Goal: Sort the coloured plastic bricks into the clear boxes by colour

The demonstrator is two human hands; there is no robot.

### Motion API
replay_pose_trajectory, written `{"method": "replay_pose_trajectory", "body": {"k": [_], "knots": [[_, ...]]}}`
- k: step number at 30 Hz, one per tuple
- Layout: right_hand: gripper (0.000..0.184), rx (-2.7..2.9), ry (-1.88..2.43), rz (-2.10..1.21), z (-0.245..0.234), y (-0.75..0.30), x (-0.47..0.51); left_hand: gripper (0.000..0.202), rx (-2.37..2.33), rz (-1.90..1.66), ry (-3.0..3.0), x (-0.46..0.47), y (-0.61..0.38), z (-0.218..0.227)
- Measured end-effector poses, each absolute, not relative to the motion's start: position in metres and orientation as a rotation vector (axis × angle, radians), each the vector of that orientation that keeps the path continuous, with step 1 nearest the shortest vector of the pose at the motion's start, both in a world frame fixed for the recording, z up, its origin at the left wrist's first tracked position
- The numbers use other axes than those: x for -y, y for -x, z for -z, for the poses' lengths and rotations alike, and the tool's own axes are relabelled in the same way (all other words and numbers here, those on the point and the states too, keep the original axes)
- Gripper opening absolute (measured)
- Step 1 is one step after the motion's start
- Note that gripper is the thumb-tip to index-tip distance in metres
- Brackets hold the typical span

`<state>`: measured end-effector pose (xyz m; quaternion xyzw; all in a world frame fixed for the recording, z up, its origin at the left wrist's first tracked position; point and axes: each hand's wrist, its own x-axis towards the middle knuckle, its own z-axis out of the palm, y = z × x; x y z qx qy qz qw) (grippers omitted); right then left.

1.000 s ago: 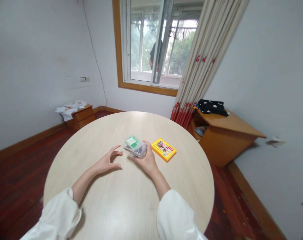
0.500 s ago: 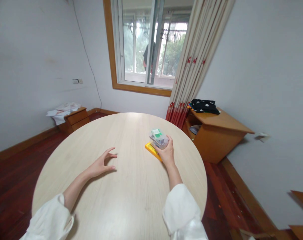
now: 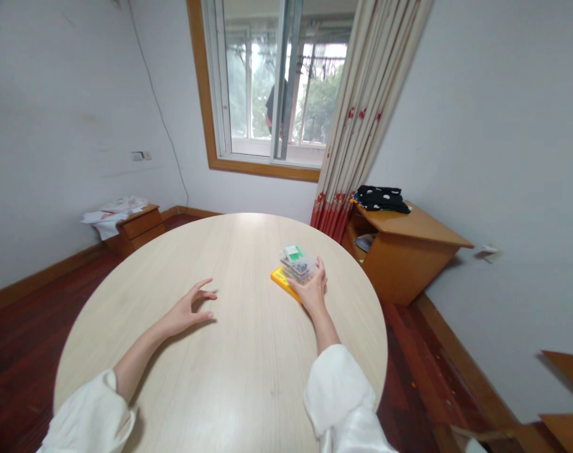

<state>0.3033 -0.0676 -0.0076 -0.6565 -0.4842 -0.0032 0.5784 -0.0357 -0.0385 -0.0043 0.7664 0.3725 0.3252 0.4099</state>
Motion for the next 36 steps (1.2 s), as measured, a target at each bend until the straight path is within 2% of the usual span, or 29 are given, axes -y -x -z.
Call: {"method": "replay_pose_trajectory", "body": {"k": [2, 4, 5, 7, 9, 10, 13, 17, 29, 36], "knots": [[0.093, 1.072, 1.554, 0.121, 0.000, -0.297, 0.077, 0.055, -0.950, -0.862, -1.914, 0.038, 0.035, 0.004], [0.077, 1.030, 1.487, 0.243, -0.008, -0.288, 0.089, 0.029, -1.003, -0.887, -1.911, 0.036, 0.034, 0.004], [0.066, 1.032, 1.448, 0.287, -0.011, -0.283, 0.095, 0.024, -1.046, -0.900, -1.908, 0.035, 0.033, 0.004], [0.046, 1.125, 1.381, 0.327, -0.012, -0.269, 0.105, 0.028, -1.152, -0.960, -1.883, 0.033, 0.033, 0.005], [0.026, 1.418, 1.330, 0.187, -0.008, -0.255, 0.111, 0.031, -1.249, -1.068, -1.832, 0.030, 0.034, 0.006], [0.024, 1.575, 1.325, 0.069, -0.005, -0.248, 0.110, 0.032, -1.292, -1.126, -1.806, 0.029, 0.035, 0.006], [0.035, 1.810, 1.390, -0.224, 0.009, -0.235, 0.101, 0.031, -1.401, -1.251, -1.740, 0.028, 0.037, 0.005], [0.053, 1.746, 1.492, -0.365, 0.028, -0.237, 0.080, 0.029, -1.465, -1.301, -1.679, 0.028, 0.041, 0.004], [0.068, 1.596, 1.614, -0.234, 0.044, -0.279, 0.045, 0.029, -1.543, -1.371, -1.591, 0.028, 0.043, 0.002], [0.067, 1.544, 1.684, -0.172, 0.042, -0.305, 0.045, 0.029, -1.571, -1.391, -1.582, 0.026, 0.045, 0.003]]}}
